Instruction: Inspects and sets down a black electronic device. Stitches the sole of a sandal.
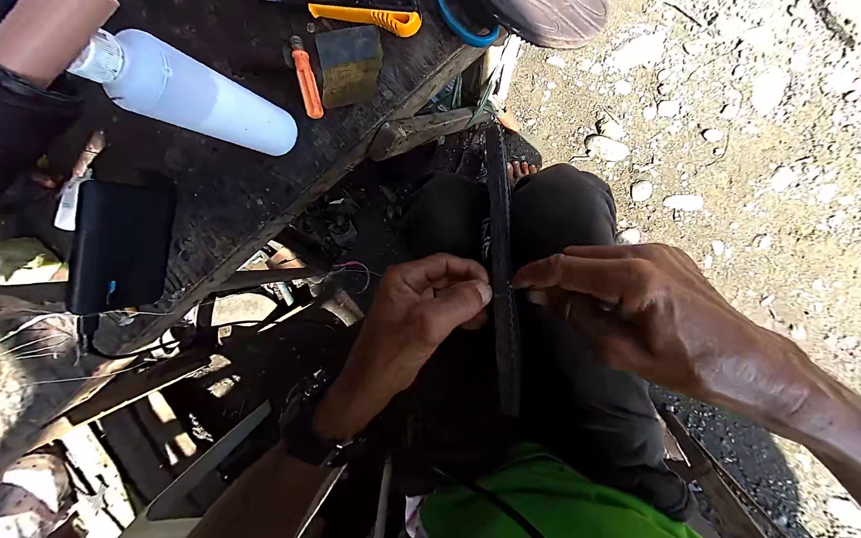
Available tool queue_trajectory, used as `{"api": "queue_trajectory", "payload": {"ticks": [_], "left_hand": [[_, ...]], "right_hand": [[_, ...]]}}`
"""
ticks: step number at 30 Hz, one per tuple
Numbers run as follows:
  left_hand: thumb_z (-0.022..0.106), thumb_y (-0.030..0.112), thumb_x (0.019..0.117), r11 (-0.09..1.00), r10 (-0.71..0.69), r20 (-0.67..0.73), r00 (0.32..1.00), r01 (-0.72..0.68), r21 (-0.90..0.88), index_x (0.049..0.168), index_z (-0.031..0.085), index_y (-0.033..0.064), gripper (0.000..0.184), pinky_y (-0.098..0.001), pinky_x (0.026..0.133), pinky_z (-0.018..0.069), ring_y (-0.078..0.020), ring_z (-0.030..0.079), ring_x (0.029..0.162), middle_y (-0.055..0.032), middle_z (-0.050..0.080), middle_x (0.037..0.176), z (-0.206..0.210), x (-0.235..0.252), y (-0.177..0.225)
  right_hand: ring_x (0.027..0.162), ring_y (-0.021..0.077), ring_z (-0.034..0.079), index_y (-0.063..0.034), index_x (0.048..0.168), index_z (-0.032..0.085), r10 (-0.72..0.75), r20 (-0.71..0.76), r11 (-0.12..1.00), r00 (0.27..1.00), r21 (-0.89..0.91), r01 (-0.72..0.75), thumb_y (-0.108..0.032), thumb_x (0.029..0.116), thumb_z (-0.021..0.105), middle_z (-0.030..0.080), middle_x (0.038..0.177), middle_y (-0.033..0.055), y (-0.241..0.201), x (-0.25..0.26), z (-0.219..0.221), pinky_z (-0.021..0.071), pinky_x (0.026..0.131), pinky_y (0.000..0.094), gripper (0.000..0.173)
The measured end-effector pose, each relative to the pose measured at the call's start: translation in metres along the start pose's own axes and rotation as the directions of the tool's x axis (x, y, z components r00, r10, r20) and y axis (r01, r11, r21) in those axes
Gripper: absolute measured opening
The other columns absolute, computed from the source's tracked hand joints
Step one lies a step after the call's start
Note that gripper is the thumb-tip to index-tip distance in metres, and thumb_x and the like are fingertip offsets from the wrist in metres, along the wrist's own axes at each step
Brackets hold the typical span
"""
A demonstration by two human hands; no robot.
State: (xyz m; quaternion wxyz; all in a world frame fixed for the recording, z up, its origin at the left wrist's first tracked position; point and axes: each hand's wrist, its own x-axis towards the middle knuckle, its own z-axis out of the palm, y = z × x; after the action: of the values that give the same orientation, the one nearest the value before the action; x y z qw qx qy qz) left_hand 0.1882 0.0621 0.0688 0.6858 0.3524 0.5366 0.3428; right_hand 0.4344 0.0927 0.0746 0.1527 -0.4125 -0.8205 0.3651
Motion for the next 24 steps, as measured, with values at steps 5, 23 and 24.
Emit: {"api": "queue_trajectory", "payload": {"ticks": [5,23,24], "left_hand": [[0.067,0.001,0.0910,0.988,-0.115,0.032,0.993,0.111,0.103,0.091,0.072,0.0012,0.005,-0.0298,0.070,0.0630,-0.0166,0.072,0.071,-0.0089,0.073,0.080,-0.001,0.008,0.019],[0.065,-0.002,0.0920,0.985,-0.174,0.106,0.979,0.175,-0.004,0.092,0.072,-0.0017,0.007,-0.0332,0.072,0.0635,-0.0204,0.073,0.076,-0.0156,0.073,0.087,-0.012,0.016,0.014],[0.065,-0.003,0.0924,0.984,-0.171,0.112,0.979,0.175,-0.019,0.092,0.072,-0.0018,0.007,-0.0333,0.073,0.0635,-0.0204,0.073,0.076,-0.0156,0.073,0.087,-0.012,0.015,0.013]], "right_hand": [[0.073,0.0054,0.066,-0.0222,0.114,0.076,-0.006,-0.102,0.998,0.995,0.057,0.012,-0.030,0.1041,0.052,0.072,0.087,-0.0062,0.000,-0.004,0.018,0.0515,0.058,0.0307,0.027],[0.076,0.0043,0.068,-0.0136,0.107,0.077,-0.013,-0.282,0.993,0.959,0.113,0.046,-0.027,0.1037,0.057,0.075,0.087,-0.0024,0.002,-0.003,0.045,0.0524,0.064,0.0257,0.025],[0.075,0.0040,0.067,-0.0136,0.106,0.077,-0.005,-0.286,0.993,0.958,0.114,0.039,-0.027,0.1033,0.057,0.075,0.086,-0.0026,0.001,-0.002,0.046,0.0519,0.063,0.0256,0.024]]}}
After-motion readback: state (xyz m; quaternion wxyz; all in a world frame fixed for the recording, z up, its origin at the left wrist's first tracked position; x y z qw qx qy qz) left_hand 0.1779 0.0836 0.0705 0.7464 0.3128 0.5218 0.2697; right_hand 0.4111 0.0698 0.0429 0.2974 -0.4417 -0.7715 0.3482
